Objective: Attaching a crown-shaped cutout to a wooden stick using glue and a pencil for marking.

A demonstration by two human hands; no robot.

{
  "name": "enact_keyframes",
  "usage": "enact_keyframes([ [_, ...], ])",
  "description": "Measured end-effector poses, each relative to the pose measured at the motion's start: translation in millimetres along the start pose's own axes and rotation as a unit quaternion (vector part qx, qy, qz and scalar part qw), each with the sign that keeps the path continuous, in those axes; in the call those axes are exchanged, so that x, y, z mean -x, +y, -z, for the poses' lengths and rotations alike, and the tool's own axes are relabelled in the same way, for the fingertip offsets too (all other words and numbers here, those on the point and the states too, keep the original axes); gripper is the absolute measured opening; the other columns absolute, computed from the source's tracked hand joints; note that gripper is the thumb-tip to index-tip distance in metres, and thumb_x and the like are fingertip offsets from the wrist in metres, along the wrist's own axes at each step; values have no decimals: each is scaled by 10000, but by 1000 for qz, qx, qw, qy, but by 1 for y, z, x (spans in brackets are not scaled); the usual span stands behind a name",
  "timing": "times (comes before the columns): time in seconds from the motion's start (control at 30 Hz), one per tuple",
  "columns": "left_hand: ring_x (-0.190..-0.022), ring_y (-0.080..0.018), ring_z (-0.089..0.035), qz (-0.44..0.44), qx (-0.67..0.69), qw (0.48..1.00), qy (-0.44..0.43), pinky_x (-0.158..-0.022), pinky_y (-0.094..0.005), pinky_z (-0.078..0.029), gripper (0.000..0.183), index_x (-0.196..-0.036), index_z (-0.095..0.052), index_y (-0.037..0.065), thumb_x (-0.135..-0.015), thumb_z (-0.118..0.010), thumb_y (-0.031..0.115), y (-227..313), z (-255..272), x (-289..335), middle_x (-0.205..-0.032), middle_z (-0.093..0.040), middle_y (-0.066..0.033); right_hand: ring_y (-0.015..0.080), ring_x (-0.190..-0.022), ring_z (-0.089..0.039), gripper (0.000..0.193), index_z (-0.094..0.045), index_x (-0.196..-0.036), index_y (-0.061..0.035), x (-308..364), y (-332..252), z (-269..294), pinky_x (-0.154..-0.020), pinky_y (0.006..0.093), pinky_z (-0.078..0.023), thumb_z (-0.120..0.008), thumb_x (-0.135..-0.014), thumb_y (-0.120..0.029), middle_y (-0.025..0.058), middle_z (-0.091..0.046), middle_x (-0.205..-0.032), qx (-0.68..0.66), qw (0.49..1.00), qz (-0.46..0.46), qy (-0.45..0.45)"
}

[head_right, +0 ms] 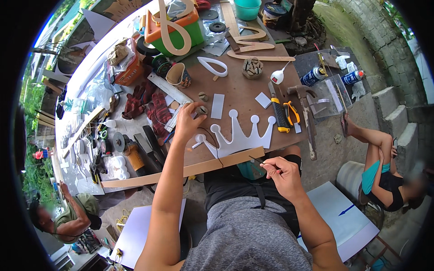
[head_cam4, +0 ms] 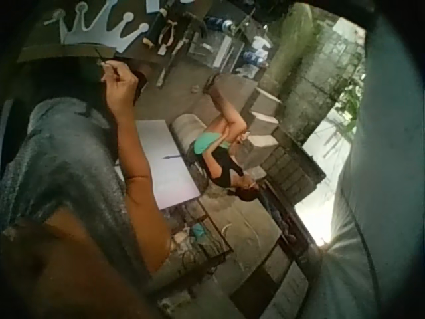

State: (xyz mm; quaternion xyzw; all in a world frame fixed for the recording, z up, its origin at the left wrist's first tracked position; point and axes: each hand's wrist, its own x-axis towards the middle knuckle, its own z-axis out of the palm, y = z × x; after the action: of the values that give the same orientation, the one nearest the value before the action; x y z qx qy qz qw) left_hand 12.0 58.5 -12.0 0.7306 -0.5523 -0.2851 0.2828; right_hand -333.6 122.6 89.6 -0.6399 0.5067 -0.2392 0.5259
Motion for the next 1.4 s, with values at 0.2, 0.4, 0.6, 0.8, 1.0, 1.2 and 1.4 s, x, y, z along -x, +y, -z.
enact_keyframes([
  [0.2,-960,-288,-633,-35,7,999,-8,-876,-387,-511,434,-1187,-715,59,-757,-780,47,-2,-1,-1,-1074,-680,-125,95,-647,-648,143,-714,-1008,20,-10,-5,-1,-567,229,-478,-688,-988,-119,72,-713,-843,-19,1000,-13,-10],
  [0.4,-928,-254,-642,-15,57,998,-13,-878,-360,-523,467,-1221,-674,-13,-761,-757,-8,-1,8,1,-1085,-683,-125,88,-641,-634,131,-722,-1010,15,-11,2,-2,-564,229,-467,-691,-983,-109,59,-699,-823,-41,999,-27,-7],
  [0.6,-891,-236,-642,-15,76,996,-37,-847,-357,-525,429,-1185,-714,45,-763,-783,20,2,4,-3,-1064,-686,-115,85,-642,-631,129,-728,-1010,14,-17,-4,-3,-557,230,-447,-686,-986,-105,51,-674,-807,-32,998,-44,-20],
  [0.8,-938,-286,-650,-27,38,999,-16,-854,-375,-531,340,-1105,-715,39,-776,-801,47,5,4,1,-998,-723,-124,87,-641,-627,133,-732,-1014,8,-17,-9,-4,-561,228,-454,-683,-992,-114,44,-662,-800,-32,999,-36,-25],
  [1.0,-866,-225,-687,-45,229,971,44,-825,-342,-561,313,-979,-560,5,-804,-819,25,43,0,35,-1047,-751,-113,85,-647,-620,129,-728,-1065,4,-17,-18,-9,-562,224,-457,-680,-988,-87,37,-652,-798,-43,999,3,8],
  [1.2,-823,-111,-584,5,331,944,14,-736,-256,-491,279,-1051,-459,26,-931,-709,-8,86,-13,102,-950,-652,-84,91,-627,-608,161,-741,-1110,-43,-20,-44,-18,-540,235,-428,-692,-957,-38,35,-636,-800,24,999,36,18],
  [1.4,-991,-121,-507,-6,524,847,-88,-879,-255,-445,366,-1355,-421,55,-1025,-565,-13,104,-26,152,-1203,-512,-73,139,-649,-537,126,-737,-1035,-31,-13,-56,-25,-560,276,-413,-708,-913,-12,60,-607,-769,104,991,79,19],
])
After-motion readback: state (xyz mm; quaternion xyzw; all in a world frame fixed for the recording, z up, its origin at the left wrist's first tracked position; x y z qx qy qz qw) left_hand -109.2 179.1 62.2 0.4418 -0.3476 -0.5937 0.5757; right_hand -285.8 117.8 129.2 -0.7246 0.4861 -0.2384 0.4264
